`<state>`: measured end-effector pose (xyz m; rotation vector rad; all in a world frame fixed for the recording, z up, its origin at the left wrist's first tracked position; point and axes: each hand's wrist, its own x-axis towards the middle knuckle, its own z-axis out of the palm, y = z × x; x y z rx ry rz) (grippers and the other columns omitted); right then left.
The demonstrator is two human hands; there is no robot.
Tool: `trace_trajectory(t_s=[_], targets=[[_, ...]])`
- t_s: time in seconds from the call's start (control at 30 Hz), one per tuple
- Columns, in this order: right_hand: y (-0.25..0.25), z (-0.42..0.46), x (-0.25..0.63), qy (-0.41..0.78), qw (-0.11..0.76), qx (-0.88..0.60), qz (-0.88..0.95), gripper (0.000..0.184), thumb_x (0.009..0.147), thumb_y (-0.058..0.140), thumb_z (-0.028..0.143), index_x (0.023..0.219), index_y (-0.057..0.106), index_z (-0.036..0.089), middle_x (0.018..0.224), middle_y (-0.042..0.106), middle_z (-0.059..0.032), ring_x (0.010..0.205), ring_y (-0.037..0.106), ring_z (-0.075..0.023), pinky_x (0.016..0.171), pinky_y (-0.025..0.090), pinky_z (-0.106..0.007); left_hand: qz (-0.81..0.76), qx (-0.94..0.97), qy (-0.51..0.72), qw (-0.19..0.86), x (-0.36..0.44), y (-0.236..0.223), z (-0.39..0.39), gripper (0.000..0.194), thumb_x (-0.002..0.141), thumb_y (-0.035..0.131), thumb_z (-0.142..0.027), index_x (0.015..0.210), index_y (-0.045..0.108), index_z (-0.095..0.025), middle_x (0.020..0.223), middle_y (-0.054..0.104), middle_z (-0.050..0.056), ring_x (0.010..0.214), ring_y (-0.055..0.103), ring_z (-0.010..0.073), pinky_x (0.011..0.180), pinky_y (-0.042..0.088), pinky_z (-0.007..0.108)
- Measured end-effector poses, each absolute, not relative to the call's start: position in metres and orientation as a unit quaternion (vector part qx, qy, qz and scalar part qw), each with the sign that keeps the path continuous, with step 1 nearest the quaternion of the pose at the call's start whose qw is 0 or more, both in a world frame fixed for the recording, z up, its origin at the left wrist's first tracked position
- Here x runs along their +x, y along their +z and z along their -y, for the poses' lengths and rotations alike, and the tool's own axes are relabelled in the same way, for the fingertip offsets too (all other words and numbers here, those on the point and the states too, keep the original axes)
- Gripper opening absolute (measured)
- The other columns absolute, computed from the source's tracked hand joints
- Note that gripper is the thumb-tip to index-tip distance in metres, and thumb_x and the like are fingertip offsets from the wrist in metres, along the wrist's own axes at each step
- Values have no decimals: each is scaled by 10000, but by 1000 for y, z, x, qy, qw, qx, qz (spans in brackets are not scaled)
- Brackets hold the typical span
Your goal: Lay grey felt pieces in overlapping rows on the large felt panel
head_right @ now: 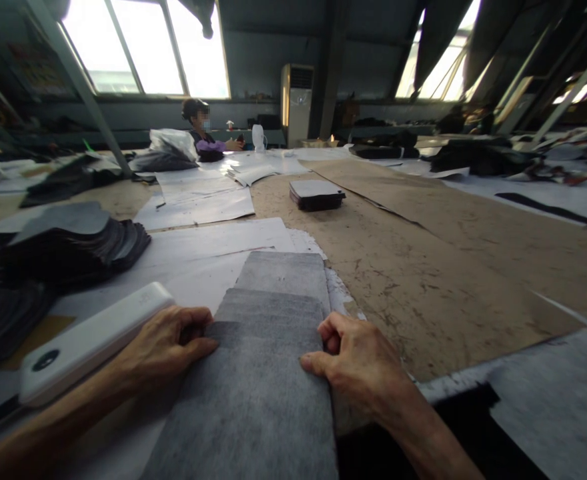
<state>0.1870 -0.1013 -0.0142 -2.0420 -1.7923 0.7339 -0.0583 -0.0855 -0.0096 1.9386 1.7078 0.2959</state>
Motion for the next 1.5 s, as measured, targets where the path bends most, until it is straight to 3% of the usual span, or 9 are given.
trace_trajectory(t_s=[0.27, 0.77, 1.0, 1.07, 1.13, 1.2, 1.27, 1.4, 1.5], targets=[[-15, 118, 183, 209, 160, -731, 629, 326, 715, 425, 431, 498, 369, 194, 519, 450, 20, 529, 428, -125, 503, 295, -246, -627, 733, 82, 250, -61, -10, 82, 231, 701, 470, -358, 555, 439, -180, 524, 400, -42, 543, 418, 107, 519, 252, 244], [-14, 115, 180, 215, 200, -724, 624, 275, 649, 485, 357, 449, 386, 196, 454, 456, 27, 463, 424, -115, 446, 295, -228, -634, 710, 78, 295, -60, -6, 77, 192, 626, 489, -322, 516, 424, -179, 517, 411, -35, 580, 428, 128, 542, 248, 251], [-16, 115, 177, 186, 152, -737, 631, 271, 679, 495, 346, 470, 399, 202, 490, 496, 20, 498, 471, -131, 471, 317, -248, -642, 722, 74, 248, -57, -8, 80, 203, 635, 482, -302, 513, 376, -179, 511, 396, -40, 566, 424, 120, 534, 251, 254], [-19, 118, 177, 143, 163, -745, 631, 213, 673, 515, 361, 531, 463, 211, 555, 540, 12, 548, 510, -150, 498, 349, -263, -646, 721, 89, 235, -56, -9, 83, 141, 637, 496, -295, 572, 427, -190, 541, 440, -42, 566, 433, 120, 542, 274, 251], [-20, 120, 178, 92, 213, -724, 650, 119, 657, 540, 335, 689, 551, 221, 718, 598, -5, 668, 555, -174, 581, 407, -283, -638, 727, 124, 222, -56, -12, 85, 135, 635, 515, -283, 750, 503, -213, 689, 529, -31, 647, 474, 134, 592, 318, 253], [-19, 119, 180, 69, 256, -676, 688, 236, 651, 542, 269, 880, 575, 227, 893, 605, -22, 799, 564, -185, 691, 435, -298, -614, 744, 159, 209, -58, -14, 86, 312, 640, 524, -268, 950, 492, -243, 906, 549, -9, 755, 494, 151, 665, 351, 268], [-15, 115, 182, 82, 253, -636, 724, 328, 643, 534, 216, 969, 568, 231, 966, 596, -27, 854, 556, -184, 743, 436, -303, -587, 764, 170, 205, -60, -16, 86, 375, 652, 520, -258, 1023, 469, -261, 1023, 522, 4, 801, 496, 157, 709, 362, 283], [-5, 104, 185, 145, 201, -643, 725, 291, 591, 577, 202, 882, 587, 208, 889, 607, -24, 802, 555, -173, 718, 437, -289, -573, 771, 155, 230, -63, -15, 84, 355, 654, 518, -256, 1005, 473, -266, 991, 541, -10, 773, 498, 151, 699, 362, 282], [-5, 98, 185, 198, 182, -667, 695, 201, 572, 592, 233, 770, 577, 202, 713, 592, 0, 645, 537, -141, 584, 421, -246, -595, 751, 149, 245, -62, -13, 82, 328, 638, 534, -265, 962, 481, -245, 858, 558, -20, 746, 498, 150, 672, 347, 273]])
